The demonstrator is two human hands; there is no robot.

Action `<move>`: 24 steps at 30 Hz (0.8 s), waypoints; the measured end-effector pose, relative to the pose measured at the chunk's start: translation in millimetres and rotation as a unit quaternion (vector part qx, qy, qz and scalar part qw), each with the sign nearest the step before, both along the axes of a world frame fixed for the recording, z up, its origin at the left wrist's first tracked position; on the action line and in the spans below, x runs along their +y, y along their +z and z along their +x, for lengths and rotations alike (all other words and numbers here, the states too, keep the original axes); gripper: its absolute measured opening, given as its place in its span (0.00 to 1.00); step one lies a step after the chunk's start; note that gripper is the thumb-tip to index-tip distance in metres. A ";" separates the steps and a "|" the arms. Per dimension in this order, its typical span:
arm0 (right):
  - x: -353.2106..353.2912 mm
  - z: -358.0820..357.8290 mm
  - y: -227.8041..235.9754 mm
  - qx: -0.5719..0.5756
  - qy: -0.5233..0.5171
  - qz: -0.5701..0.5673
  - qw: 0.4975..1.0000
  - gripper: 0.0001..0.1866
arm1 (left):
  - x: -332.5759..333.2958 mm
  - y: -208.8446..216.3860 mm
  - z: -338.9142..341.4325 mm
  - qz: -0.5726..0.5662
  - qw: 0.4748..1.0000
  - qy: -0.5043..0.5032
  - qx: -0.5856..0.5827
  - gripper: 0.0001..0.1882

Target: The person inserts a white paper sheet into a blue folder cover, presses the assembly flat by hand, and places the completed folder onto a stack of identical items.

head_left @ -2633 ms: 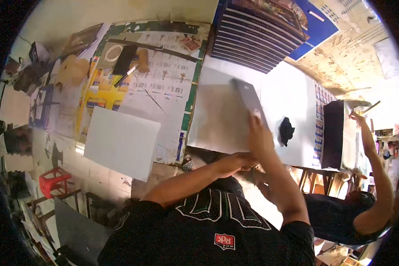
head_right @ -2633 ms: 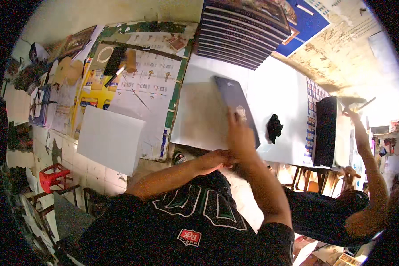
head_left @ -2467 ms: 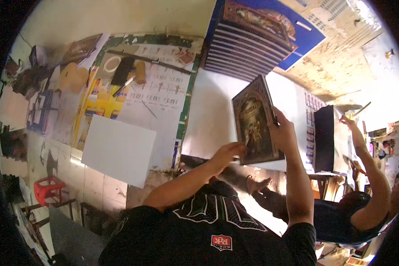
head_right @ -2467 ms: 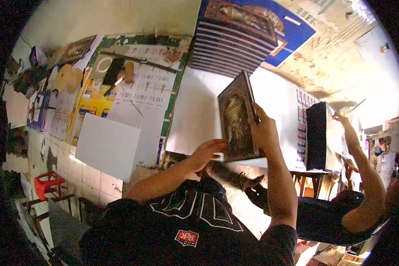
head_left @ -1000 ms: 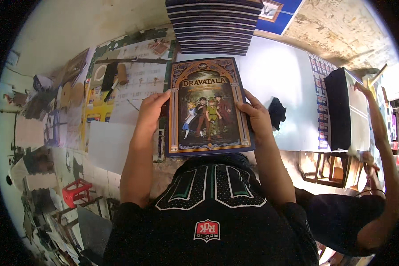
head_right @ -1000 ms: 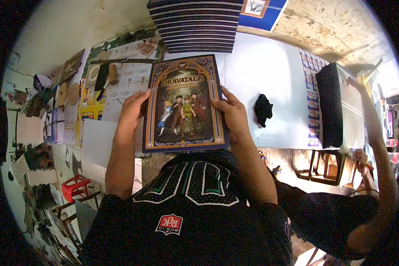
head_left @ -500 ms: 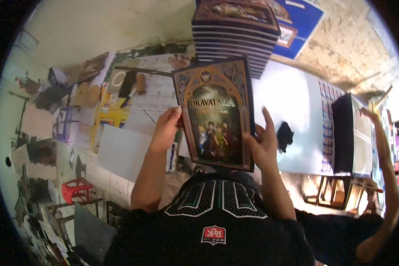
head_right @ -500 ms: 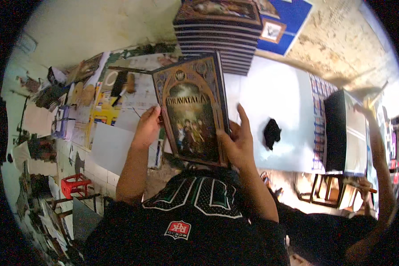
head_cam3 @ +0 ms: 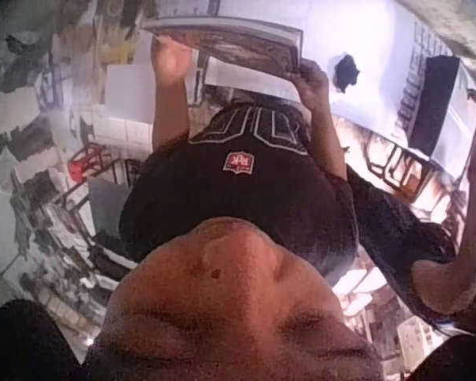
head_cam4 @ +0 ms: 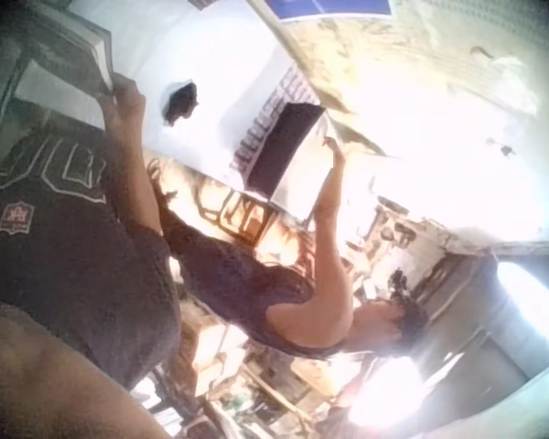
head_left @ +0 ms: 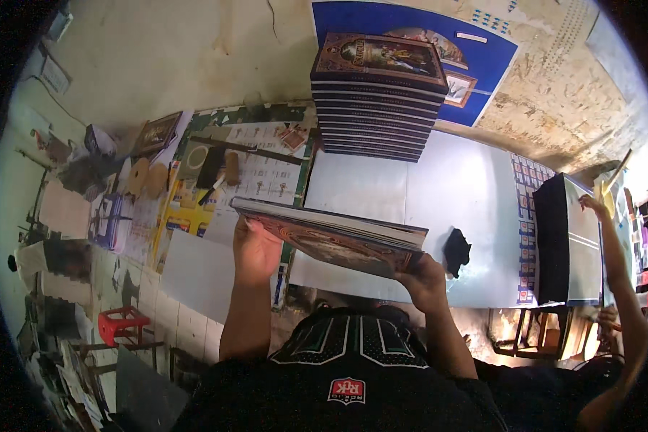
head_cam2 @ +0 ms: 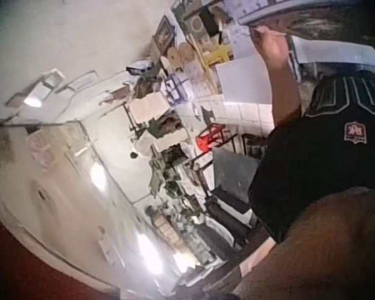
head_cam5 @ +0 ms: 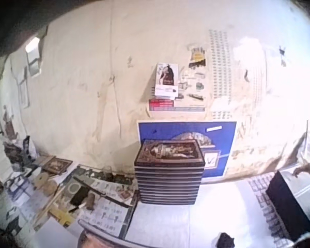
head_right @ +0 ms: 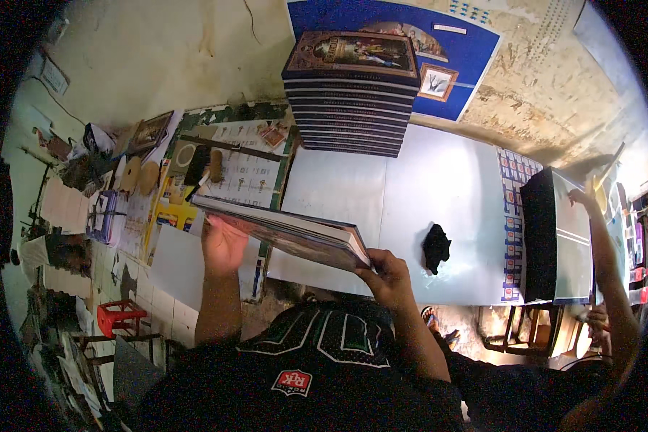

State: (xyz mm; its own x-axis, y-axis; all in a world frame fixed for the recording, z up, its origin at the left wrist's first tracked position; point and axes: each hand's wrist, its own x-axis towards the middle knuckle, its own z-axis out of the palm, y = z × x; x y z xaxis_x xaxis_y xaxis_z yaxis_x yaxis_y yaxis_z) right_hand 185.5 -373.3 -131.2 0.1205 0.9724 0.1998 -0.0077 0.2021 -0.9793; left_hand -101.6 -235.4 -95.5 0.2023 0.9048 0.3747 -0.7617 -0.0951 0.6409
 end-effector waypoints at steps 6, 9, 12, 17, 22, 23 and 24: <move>4.5 14.6 -23.0 -0.116 0.009 0.004 0.993 0.15 | 0.0 4.8 -0.2 0.028 0.994 -0.099 -0.045 0.21; 10.6 5.0 2.8 -0.194 0.019 -0.005 0.981 0.11 | -5.9 10.3 2.8 0.069 0.992 -0.046 0.089 0.16; 11.2 5.7 -14.5 -0.178 0.029 0.015 0.984 0.09 | -17.9 47.3 20.6 0.066 0.989 -0.050 0.124 0.16; 18.2 9.5 -28.8 -0.119 -0.002 -0.022 0.993 0.10 | -7.8 50.3 25.1 0.108 0.990 -0.035 0.085 0.13; 31.7 16.2 -22.0 -0.181 0.018 -0.034 0.983 0.11 | -0.5 45.6 41.6 0.138 0.978 0.094 0.123 0.16; 35.2 19.3 -24.2 -0.179 0.018 -0.020 0.983 0.10 | 1.1 44.9 45.1 0.145 0.975 0.119 0.118 0.16; 36.7 23.2 -25.6 -0.178 0.016 -0.006 0.984 0.10 | 2.2 43.4 47.1 0.143 0.976 0.118 0.117 0.16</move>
